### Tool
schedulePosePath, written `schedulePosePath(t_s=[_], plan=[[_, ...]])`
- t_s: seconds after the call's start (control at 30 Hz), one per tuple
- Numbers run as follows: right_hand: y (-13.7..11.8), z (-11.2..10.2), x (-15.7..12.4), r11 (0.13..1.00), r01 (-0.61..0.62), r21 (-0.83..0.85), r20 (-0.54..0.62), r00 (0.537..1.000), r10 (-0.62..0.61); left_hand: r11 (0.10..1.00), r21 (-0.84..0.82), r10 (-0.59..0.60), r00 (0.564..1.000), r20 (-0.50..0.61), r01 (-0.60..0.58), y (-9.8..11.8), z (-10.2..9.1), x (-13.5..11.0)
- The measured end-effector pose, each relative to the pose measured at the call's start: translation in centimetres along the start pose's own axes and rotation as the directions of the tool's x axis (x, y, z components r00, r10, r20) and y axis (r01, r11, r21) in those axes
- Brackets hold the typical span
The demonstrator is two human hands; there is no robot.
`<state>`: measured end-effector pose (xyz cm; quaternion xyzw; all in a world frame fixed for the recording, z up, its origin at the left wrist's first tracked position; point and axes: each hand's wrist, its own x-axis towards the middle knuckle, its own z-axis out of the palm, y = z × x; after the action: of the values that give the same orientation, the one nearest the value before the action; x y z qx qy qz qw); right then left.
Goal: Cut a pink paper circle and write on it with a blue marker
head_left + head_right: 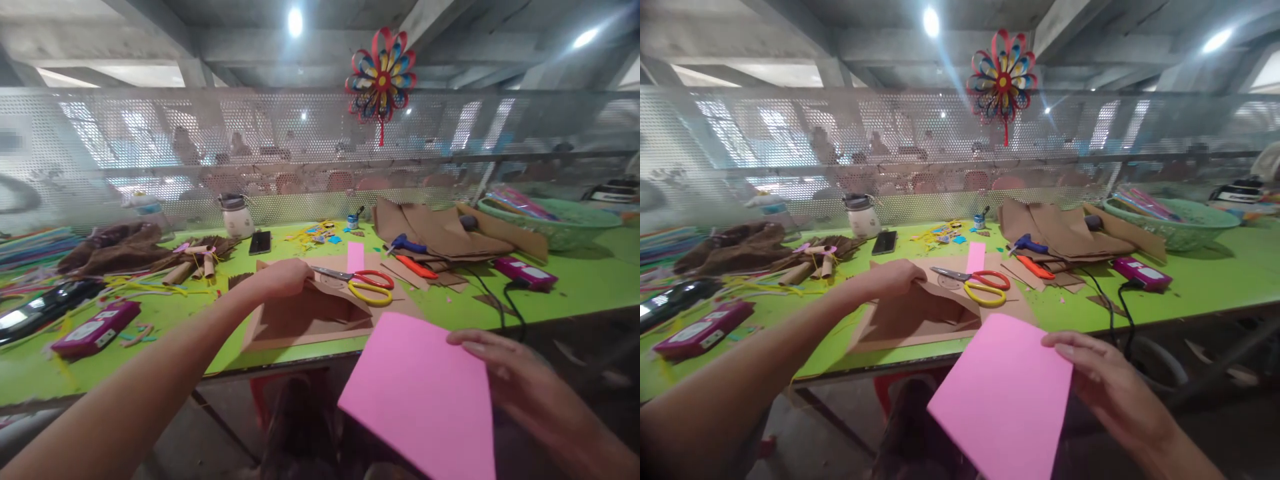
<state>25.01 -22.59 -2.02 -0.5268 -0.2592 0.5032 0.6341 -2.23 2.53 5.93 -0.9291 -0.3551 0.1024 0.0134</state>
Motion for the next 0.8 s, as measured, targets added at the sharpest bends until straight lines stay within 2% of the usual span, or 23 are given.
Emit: schedulePosePath(t_s=[0.07,0.17,0.27,0.43,0.53,0.63,0.8], plan=[[-0.3,-1.1,0.2,0.998,0.053,-0.041,-0.103,0.993,-0.057,1.000,0.003,0.001,1.000,0.004,-0.001,-0.4,-0.1,0.7],[0.5,-1.3,0.9,0.992,0.112,-0.060,-0.116,0.986,-0.118,1.000,0.008,0.009,1.000,0.021,-0.009,-0.9,-0.5,1.8],[1.9,-0.3,1.6,0.991,0.106,-0.081,-0.128,0.985,-0.116,1.000,0.009,0.025,0.999,0.038,-0.026,-1.5,-0.9,3.1],[2.8,2.0,2.8,0.999,0.021,0.031,-0.025,0.999,-0.021,0.999,0.035,0.023,0.998,0.050,-0.025,-2.0,-1.4,4.2],[2.5,3.1,3.6,0.997,-0.028,0.071,0.047,0.999,0.025,0.999,0.046,0.018,0.999,0.036,-0.019,-1.7,-2.0,3.5],[2.1,3.8,4.6,0.999,-0.019,0.041,0.083,0.996,0.015,0.999,0.044,-0.003,1.000,0.006,0.003,-0.8,-2.5,2.0],[1.4,4.1,6.7,0.975,0.006,-0.224,0.175,0.984,0.034,0.998,0.011,-0.059,0.997,-0.052,0.059,0.4,-1.6,-0.4]])
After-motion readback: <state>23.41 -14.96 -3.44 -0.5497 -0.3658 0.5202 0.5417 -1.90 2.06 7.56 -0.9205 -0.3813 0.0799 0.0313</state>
